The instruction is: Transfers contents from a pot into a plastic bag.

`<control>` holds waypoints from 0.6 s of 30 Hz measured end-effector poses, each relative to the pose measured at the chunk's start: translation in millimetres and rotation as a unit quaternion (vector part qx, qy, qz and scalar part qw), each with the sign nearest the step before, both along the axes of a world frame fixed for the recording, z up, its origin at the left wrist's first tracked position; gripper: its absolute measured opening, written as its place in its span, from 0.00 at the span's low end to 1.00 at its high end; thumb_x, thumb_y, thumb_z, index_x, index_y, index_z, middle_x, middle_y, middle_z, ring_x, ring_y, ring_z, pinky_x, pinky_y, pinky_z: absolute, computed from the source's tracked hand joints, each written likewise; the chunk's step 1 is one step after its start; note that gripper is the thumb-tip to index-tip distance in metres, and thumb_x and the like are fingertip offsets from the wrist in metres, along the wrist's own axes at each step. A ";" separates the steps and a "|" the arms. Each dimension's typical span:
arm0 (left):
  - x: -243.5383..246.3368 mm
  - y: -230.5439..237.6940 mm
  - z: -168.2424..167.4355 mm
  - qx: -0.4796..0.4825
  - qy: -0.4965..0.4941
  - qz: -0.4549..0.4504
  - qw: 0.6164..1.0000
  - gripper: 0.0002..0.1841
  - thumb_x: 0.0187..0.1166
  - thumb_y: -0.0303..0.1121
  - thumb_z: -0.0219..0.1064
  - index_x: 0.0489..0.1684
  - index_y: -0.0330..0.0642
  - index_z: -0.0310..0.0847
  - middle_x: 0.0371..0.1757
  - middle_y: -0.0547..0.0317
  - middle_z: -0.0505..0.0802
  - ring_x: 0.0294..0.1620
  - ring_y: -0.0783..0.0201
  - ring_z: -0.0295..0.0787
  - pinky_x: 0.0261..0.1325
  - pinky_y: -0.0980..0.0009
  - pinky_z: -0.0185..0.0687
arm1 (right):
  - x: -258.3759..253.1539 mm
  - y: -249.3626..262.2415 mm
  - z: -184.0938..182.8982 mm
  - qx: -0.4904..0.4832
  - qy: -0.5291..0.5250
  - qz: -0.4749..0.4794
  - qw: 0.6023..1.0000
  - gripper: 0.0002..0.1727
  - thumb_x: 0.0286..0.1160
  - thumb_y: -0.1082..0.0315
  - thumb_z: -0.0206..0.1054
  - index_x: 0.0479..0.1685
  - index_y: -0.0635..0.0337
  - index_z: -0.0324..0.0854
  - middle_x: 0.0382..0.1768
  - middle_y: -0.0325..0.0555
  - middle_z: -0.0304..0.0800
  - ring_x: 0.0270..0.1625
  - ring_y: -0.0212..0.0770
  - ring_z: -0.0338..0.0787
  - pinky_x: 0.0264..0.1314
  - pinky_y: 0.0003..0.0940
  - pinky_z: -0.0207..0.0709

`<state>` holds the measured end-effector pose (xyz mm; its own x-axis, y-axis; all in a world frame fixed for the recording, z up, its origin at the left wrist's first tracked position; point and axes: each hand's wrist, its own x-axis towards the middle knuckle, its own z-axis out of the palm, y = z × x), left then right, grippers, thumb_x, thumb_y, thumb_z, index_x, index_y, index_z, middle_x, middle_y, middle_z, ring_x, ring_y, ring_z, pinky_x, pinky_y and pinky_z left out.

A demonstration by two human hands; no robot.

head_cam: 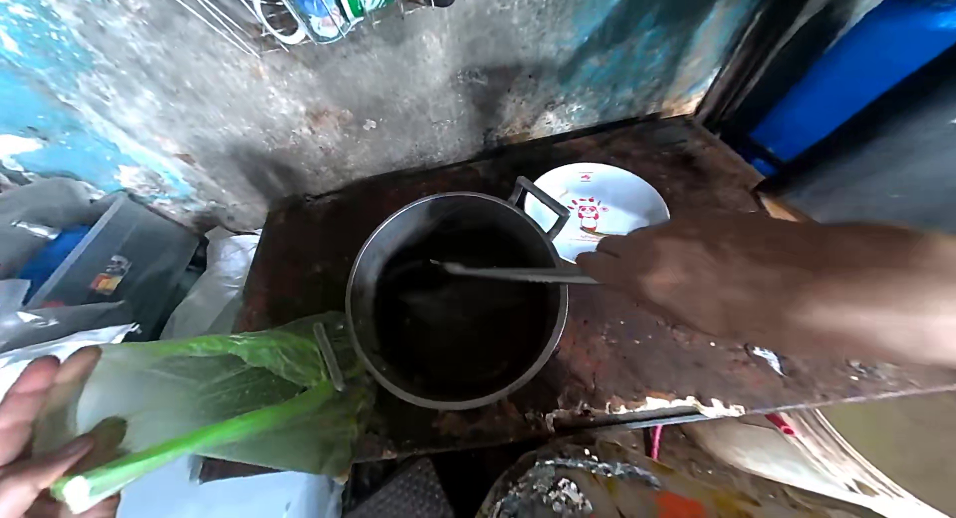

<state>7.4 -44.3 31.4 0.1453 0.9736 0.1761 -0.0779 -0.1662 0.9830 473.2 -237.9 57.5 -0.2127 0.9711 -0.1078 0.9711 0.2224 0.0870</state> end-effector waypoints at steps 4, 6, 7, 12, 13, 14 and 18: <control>-16.6 16.6 -9.9 -0.003 -0.029 -0.030 0.999 0.31 0.77 0.16 0.50 0.81 0.47 0.70 0.75 0.66 0.85 0.58 0.74 0.90 0.51 0.76 0.90 | 35.5 -52.3 -17.5 0.216 0.042 -0.015 0.975 0.19 0.81 0.67 0.55 0.64 0.58 0.85 0.45 0.53 0.90 0.34 0.54 0.92 0.25 0.50 0.83; -5.2 11.3 -3.1 -0.006 -0.039 -0.023 0.999 0.27 0.77 0.14 0.48 0.74 0.45 0.75 0.69 0.65 0.89 0.56 0.74 0.91 0.52 0.76 0.90 | 53.3 -85.0 -17.3 0.191 0.095 -0.104 0.971 0.21 0.83 0.64 0.56 0.70 0.57 0.84 0.53 0.57 0.91 0.44 0.58 0.93 0.38 0.56 0.86; 3.6 6.5 2.3 -0.007 -0.037 -0.021 0.999 0.26 0.78 0.13 0.48 0.71 0.44 0.76 0.64 0.65 0.91 0.54 0.75 0.91 0.53 0.77 0.90 | 59.5 -100.0 -18.7 0.181 0.120 -0.159 0.963 0.21 0.83 0.64 0.58 0.69 0.61 0.84 0.54 0.61 0.91 0.48 0.60 0.94 0.44 0.59 0.86; 23.0 -4.2 13.1 -0.044 -0.052 0.013 0.998 0.18 0.81 0.13 0.46 0.49 0.39 0.82 0.32 0.64 0.92 0.32 0.74 0.90 0.45 0.76 0.90 | 97.0 -125.9 -69.2 0.147 0.245 -0.356 0.890 0.28 0.80 0.60 0.58 0.75 0.69 0.77 0.47 0.70 0.89 0.38 0.63 0.88 0.41 0.65 0.79; 22.7 -4.5 11.1 -0.042 -0.061 0.021 0.997 0.18 0.80 0.12 0.46 0.48 0.39 0.81 0.34 0.63 0.93 0.34 0.73 0.91 0.45 0.75 0.90 | 102.2 -121.6 -81.8 0.115 0.283 -0.394 0.867 0.26 0.82 0.63 0.60 0.77 0.66 0.76 0.43 0.68 0.88 0.33 0.59 0.87 0.37 0.63 0.79; 19.0 -3.2 7.2 -0.030 -0.061 0.013 0.998 0.20 0.78 0.12 0.46 0.54 0.40 0.80 0.43 0.64 0.94 0.39 0.73 0.92 0.46 0.75 0.91 | 107.0 -115.5 -95.8 0.080 0.309 -0.427 0.846 0.24 0.84 0.66 0.61 0.77 0.64 0.76 0.39 0.66 0.88 0.30 0.58 0.86 0.35 0.62 0.78; -25.1 17.8 -19.7 0.044 -0.023 -0.087 0.995 0.31 0.78 0.20 0.54 0.84 0.48 0.68 0.79 0.64 0.83 0.63 0.70 0.89 0.52 0.72 0.91 | 110.2 -81.4 -135.5 -0.074 0.367 -0.504 0.778 0.20 0.89 0.66 0.59 0.73 0.68 0.76 0.39 0.62 0.86 0.32 0.51 0.82 0.42 0.54 0.77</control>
<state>-17.7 -26.5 11.7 0.3000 0.9148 0.2705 -0.1567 -0.2325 0.9599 583.3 -319.3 -78.0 0.5921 0.6727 -0.4437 0.4343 -0.7302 -0.5274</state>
